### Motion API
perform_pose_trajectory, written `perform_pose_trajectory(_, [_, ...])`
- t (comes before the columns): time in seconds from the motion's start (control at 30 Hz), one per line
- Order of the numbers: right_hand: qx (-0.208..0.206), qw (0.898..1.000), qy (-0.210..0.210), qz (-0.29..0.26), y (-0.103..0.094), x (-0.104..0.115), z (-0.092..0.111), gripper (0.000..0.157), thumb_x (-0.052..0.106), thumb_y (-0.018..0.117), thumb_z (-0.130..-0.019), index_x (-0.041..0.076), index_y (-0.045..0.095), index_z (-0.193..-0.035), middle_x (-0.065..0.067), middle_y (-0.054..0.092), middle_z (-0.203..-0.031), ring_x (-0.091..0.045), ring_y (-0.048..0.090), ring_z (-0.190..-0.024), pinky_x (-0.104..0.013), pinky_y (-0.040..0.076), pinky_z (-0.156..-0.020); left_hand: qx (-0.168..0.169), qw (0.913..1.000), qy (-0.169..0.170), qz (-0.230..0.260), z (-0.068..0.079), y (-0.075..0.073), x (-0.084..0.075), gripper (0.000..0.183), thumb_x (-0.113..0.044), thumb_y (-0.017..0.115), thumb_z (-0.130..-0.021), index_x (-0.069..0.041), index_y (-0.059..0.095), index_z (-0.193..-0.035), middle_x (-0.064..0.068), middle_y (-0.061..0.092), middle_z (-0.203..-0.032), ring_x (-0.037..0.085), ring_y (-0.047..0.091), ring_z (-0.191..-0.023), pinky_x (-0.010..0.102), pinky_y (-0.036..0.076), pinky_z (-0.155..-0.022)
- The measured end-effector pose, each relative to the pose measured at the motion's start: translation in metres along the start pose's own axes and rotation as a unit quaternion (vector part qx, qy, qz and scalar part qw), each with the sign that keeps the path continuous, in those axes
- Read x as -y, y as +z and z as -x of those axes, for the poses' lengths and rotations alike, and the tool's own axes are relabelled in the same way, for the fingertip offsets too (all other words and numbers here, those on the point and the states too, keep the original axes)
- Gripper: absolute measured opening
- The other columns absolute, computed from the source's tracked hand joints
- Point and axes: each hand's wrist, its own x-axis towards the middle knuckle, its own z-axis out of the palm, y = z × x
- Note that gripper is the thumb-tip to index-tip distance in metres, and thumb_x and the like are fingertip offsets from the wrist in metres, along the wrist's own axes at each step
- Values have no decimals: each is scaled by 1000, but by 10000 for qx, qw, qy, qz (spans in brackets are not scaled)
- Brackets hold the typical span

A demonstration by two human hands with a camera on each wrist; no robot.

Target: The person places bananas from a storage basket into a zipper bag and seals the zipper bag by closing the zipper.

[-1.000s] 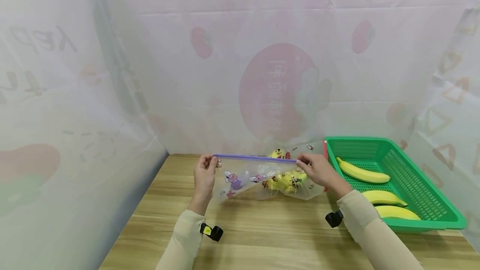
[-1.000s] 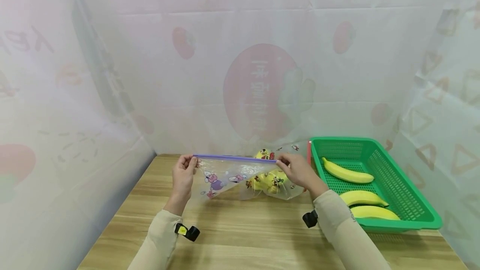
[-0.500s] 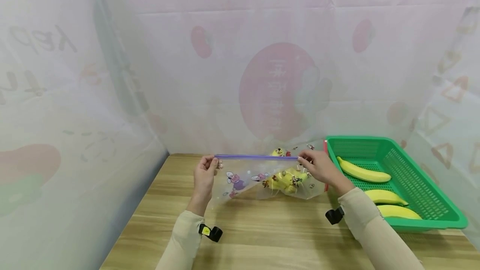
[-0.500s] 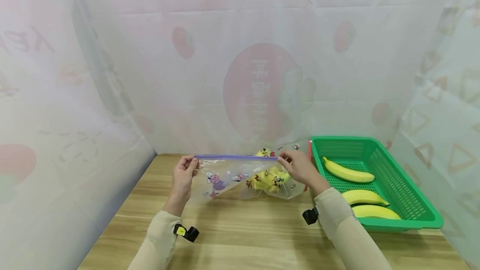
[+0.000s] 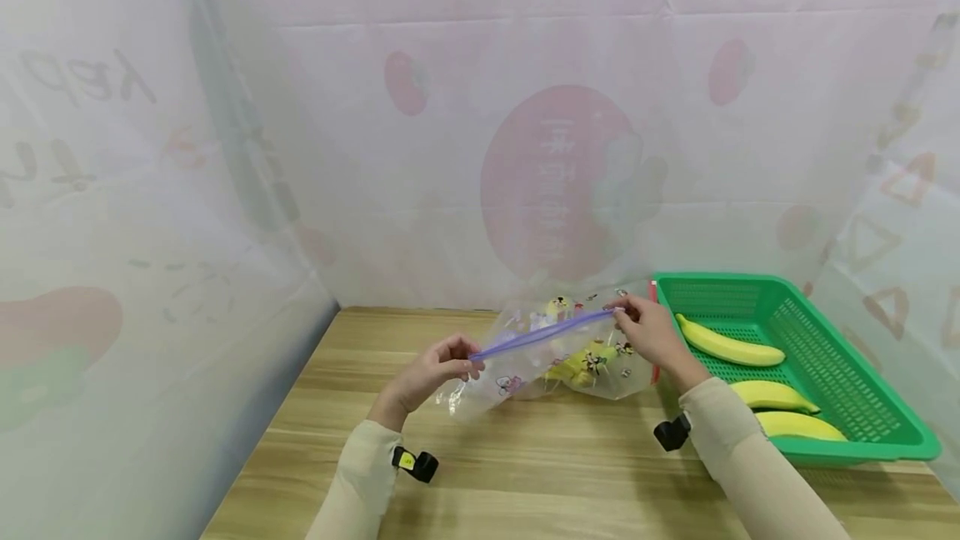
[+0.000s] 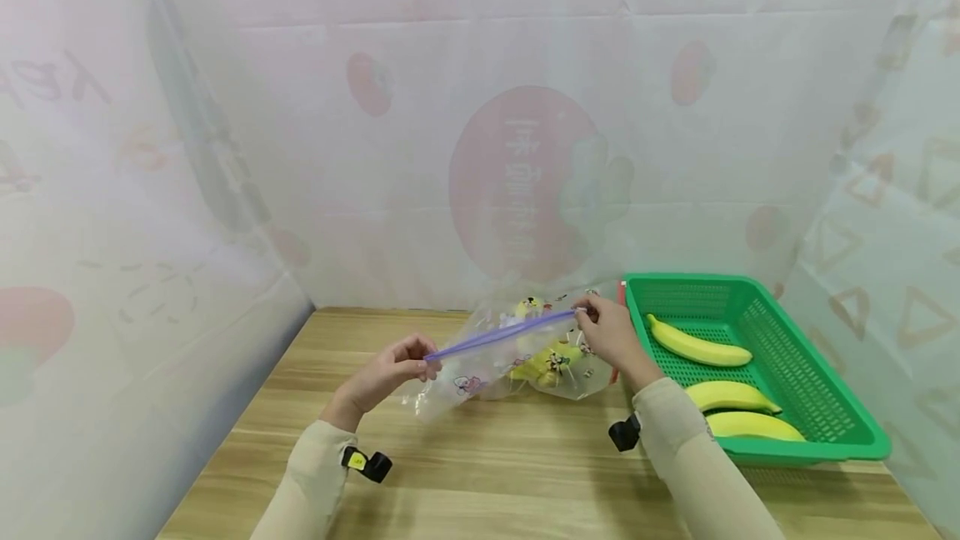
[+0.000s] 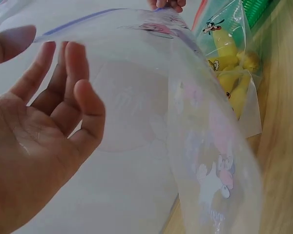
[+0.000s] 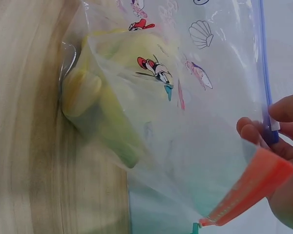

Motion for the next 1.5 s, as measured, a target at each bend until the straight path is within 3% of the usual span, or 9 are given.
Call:
perform_pose_trajectory(0.17, [-103,9999,-35,55,0,3,0,21,13,49,-98,7,65,-110,-9,64,-86,-24,57,-66,-30,44,-47,486,9983,-242,-199,-4,5,-2,30,-13,51,-96,10,48,-114,10,57,-102,19,57,-90,35,48,-82])
perform_pose_trajectory(0.37, [-189,9996,-186,11,3,3,-1,18,11,52,-96,3,64,-108,-13,64,-88,-20,55,-67,-29,45,-50,639,9916,-752,-840,-17,18,0,20,-16,56,-96,1,58,-106,5,59,-91,15,56,-80,33,51,-74])
perform_pose_trajectory(0.57, [-234,9990,-353,105,5,5,-2,17,11,55,-95,2,64,-107,-10,64,-90,-19,56,-73,-31,48,-58,831,9848,-683,-1364,-26,31,1,12,-14,57,-94,-3,59,-100,0,60,-85,9,56,-77,27,51,-69])
perform_pose_trajectory(0.83, [-147,9986,-498,-12,8,11,-2,20,12,56,-95,2,64,-110,-9,64,-90,-18,60,-75,-30,49,-61,381,9705,-875,-2214,-44,51,-9,7,-13,61,-91,-8,64,-92,-1,58,-76,10,54,-67,26,48,-59])
perform_pose_trajectory(0.93, [-108,9988,-455,-131,10,12,-3,19,12,56,-95,2,63,-110,-10,64,-90,-19,60,-75,-30,50,-61,313,9642,-792,-2510,-52,57,-10,9,-14,62,-91,-8,65,-85,-2,59,-70,9,55,-61,25,48,-55])
perform_pose_trajectory(1.1, [-90,9992,-290,-243,15,13,-3,22,12,55,-95,1,61,-113,-13,62,-99,-25,62,-84,-38,53,-69,30,9629,-647,-2619,-59,62,-9,14,-9,61,-90,-6,66,-77,-4,57,-64,6,51,-55,20,42,-50])
perform_pose_trajectory(1.23, [164,9984,-77,-537,19,15,-4,33,14,55,-96,-4,51,-123,-21,51,-115,-34,61,-94,-44,54,-74,-233,9637,-559,-2598,-61,66,-9,15,-8,62,-88,-6,64,-74,-4,58,-63,5,50,-53,19,40,-49])
perform_pose_trajectory(1.33, [321,9970,184,-685,22,17,-4,45,23,58,-95,-3,44,-129,-22,44,-120,-34,60,-94,-41,55,-70,-384,9617,-421,-2680,-63,69,-8,16,-9,63,-87,-8,62,-71,-5,58,-61,5,49,-52,18,40,-49])
perform_pose_trajectory(1.5, [275,9974,449,-483,27,22,-3,63,32,60,-94,-1,32,-140,-25,38,-131,-31,58,-98,-36,54,-68,-680,9595,-240,-2722,-66,73,-5,17,-9,61,-87,-12,59,-70,-6,58,-63,5,51,-52,19,42,-48])
